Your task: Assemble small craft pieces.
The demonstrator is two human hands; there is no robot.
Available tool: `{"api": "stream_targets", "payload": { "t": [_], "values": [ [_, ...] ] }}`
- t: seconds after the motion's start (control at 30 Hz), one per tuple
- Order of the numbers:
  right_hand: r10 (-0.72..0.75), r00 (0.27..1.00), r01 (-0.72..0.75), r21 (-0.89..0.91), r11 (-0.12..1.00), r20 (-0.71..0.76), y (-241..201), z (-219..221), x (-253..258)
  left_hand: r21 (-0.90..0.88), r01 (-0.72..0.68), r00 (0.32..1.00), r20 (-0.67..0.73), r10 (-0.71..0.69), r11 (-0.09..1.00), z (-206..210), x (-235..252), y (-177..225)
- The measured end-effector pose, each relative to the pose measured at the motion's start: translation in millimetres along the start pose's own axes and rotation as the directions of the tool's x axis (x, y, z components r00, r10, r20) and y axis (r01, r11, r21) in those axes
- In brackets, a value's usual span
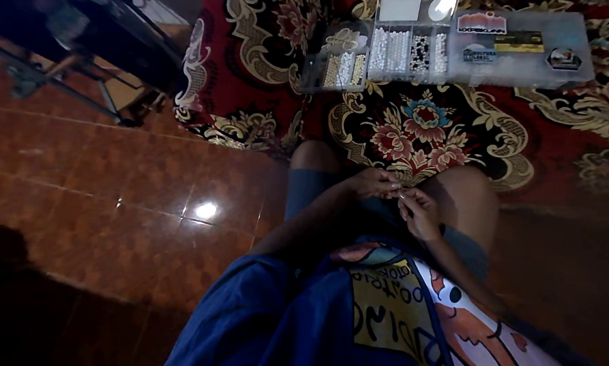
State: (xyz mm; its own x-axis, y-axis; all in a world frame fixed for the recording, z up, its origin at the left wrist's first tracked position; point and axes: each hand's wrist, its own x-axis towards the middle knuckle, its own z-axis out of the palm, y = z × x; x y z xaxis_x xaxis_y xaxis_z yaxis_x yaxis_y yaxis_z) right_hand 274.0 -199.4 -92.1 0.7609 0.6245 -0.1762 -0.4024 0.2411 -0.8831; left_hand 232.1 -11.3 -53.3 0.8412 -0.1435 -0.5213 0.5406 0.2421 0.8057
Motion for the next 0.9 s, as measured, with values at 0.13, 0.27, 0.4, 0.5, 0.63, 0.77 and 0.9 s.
{"api": "stream_targets", "payload": {
  "t": [0.13,0.27,0.4,0.5,0.63,0.77,0.9],
  "values": [
    [0.007,1.000,-0.007,-0.009,1.000,-0.006,-0.4,-0.2,0.2,0.024,0.014,1.000,-0.003,-0.014,1.000,1.1,-0.4,3.1],
    [0.013,1.000,-0.013,-0.012,1.000,-0.010,0.0,-0.4,0.3,0.028,0.005,1.000,0.019,-0.005,1.000,-1.5,1.0,2.3],
    [0.030,0.999,-0.030,-0.016,0.999,-0.015,-0.4,-0.5,-0.1,0.056,-0.022,0.999,0.028,0.020,0.998,-2.9,1.2,1.6],
    [0.027,1.000,-0.027,-0.004,1.000,-0.008,0.2,-0.9,0.2,0.092,-0.043,0.999,0.032,0.040,0.995,-4.0,2.3,1.7],
    [0.030,1.000,-0.030,-0.005,1.000,0.008,0.9,-1.2,0.5,0.130,-0.062,0.998,0.026,0.059,0.990,-4.8,2.3,3.3],
    [0.062,0.998,-0.062,-0.049,0.997,0.002,-0.8,0.4,-0.2,0.216,-0.120,0.993,0.027,0.117,0.969,-8.9,2.8,2.2],
    [0.094,0.995,-0.096,-0.084,0.992,-0.023,-3.1,3.7,-0.4,0.251,-0.153,0.987,-0.009,0.160,0.956,-12.2,2.3,0.9]
  ]
}}
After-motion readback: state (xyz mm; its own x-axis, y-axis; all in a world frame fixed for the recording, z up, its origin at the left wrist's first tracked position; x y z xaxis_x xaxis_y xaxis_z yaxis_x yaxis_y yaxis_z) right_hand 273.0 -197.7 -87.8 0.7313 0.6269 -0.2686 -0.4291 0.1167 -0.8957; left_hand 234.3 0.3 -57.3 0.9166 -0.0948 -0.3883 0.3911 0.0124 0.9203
